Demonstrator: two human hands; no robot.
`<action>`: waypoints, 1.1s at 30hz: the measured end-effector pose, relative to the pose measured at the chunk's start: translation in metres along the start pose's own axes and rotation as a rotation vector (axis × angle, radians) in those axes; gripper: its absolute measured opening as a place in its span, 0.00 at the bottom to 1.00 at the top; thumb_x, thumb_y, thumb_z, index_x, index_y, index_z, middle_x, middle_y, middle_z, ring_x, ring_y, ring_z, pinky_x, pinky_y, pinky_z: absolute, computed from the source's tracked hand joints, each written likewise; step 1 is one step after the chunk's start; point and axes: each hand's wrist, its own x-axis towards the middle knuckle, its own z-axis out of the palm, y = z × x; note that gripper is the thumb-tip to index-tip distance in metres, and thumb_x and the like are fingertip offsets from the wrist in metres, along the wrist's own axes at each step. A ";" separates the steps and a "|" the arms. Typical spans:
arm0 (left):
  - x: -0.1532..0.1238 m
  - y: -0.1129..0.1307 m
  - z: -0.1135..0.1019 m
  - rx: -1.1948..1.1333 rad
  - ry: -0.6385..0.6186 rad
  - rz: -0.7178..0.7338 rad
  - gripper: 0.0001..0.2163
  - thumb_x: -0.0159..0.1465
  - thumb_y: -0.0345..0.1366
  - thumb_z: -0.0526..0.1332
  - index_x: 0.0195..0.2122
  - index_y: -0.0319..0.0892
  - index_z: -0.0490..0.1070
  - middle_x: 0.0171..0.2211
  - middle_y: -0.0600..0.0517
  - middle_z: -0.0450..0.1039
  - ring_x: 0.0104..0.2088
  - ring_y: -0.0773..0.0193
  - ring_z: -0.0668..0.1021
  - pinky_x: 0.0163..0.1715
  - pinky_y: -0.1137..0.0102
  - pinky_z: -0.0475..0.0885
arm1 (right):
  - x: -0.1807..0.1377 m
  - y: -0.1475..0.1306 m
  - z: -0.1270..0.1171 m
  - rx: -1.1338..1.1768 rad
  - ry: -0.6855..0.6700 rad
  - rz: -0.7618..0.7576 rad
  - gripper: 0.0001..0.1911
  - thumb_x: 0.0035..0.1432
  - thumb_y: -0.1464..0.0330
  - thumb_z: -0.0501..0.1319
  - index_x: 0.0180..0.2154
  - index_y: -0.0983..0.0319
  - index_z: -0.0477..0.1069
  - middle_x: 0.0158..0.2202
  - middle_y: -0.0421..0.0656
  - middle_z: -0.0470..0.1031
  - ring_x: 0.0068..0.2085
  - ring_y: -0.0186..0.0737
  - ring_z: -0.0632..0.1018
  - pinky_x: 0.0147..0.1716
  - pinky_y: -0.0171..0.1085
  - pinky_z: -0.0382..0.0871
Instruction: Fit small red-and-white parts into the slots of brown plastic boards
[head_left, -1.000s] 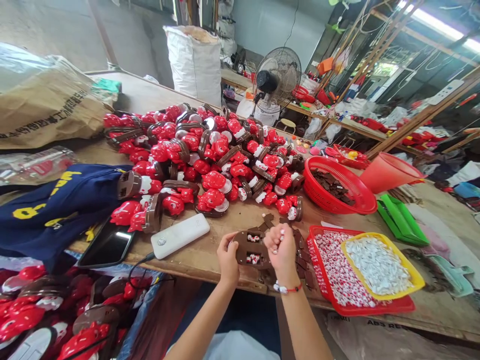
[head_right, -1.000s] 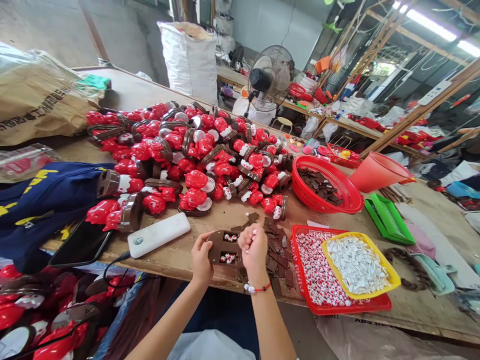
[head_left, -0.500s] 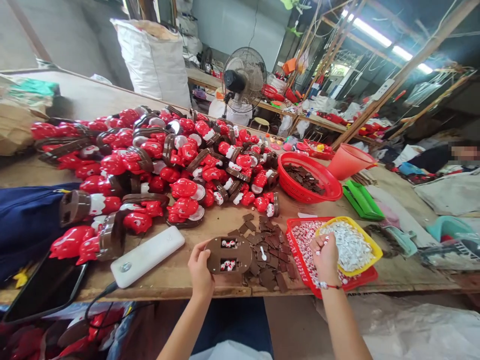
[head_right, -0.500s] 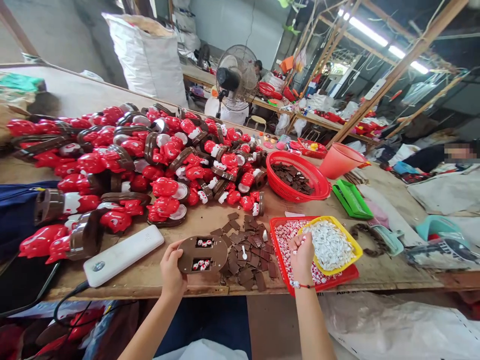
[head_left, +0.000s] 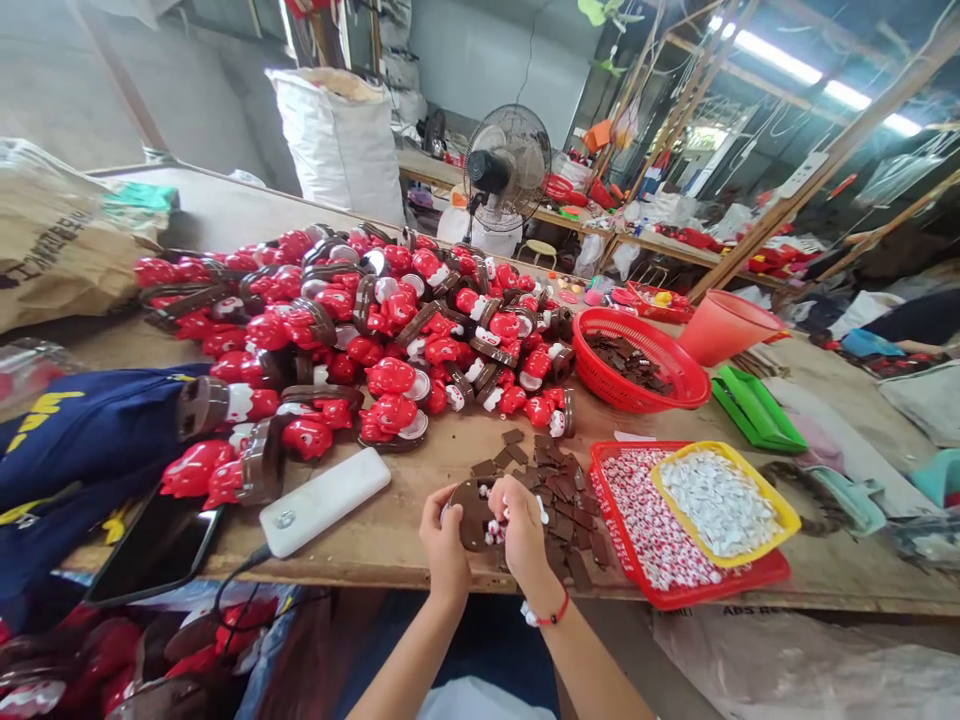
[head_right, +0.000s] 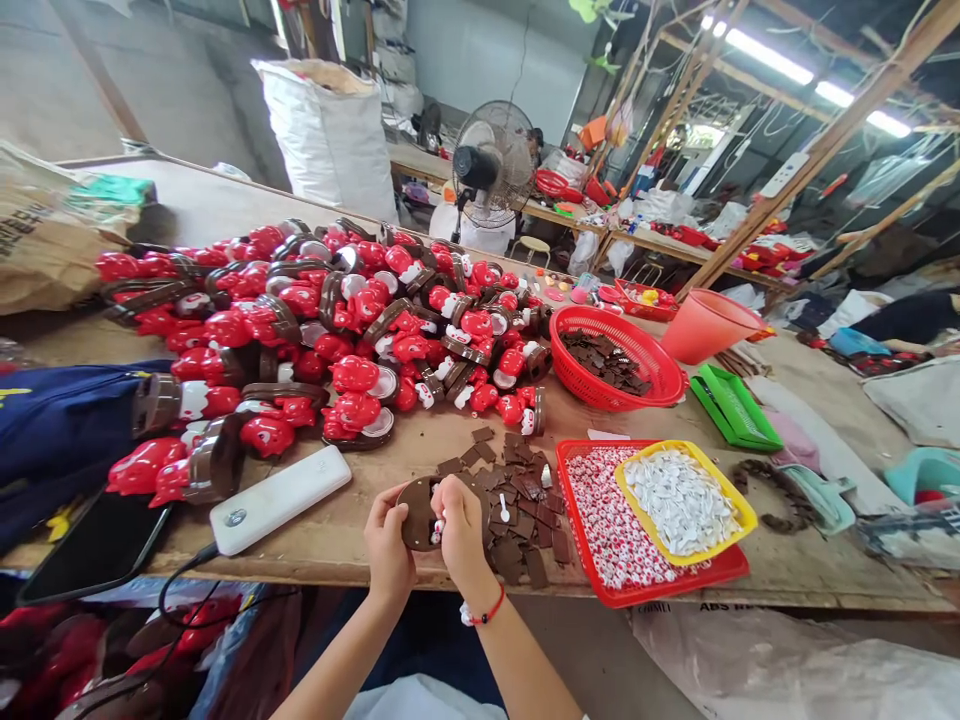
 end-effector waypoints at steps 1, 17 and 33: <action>0.000 0.000 0.000 -0.006 0.004 -0.004 0.09 0.44 0.35 0.56 0.27 0.41 0.68 0.24 0.54 0.70 0.26 0.66 0.70 0.25 0.73 0.64 | 0.001 0.000 -0.003 0.011 -0.011 -0.010 0.24 0.55 0.54 0.44 0.15 0.62 0.50 0.16 0.35 0.52 0.19 0.27 0.56 0.19 0.29 0.51; 0.028 0.022 -0.018 -0.214 0.103 0.072 0.10 0.42 0.34 0.56 0.27 0.41 0.69 0.26 0.54 0.69 0.27 0.67 0.70 0.24 0.75 0.64 | 0.062 0.014 -0.193 -1.437 0.078 0.182 0.05 0.47 0.75 0.54 0.23 0.65 0.66 0.25 0.45 0.67 0.30 0.38 0.68 0.31 0.33 0.55; 0.019 0.021 -0.045 -0.181 0.102 -0.053 0.10 0.41 0.36 0.57 0.26 0.40 0.69 0.23 0.54 0.71 0.24 0.65 0.70 0.23 0.74 0.65 | 0.133 0.095 0.001 -1.314 -0.559 -0.131 0.10 0.55 0.76 0.48 0.36 0.66 0.67 0.35 0.48 0.67 0.36 0.37 0.70 0.34 0.32 0.58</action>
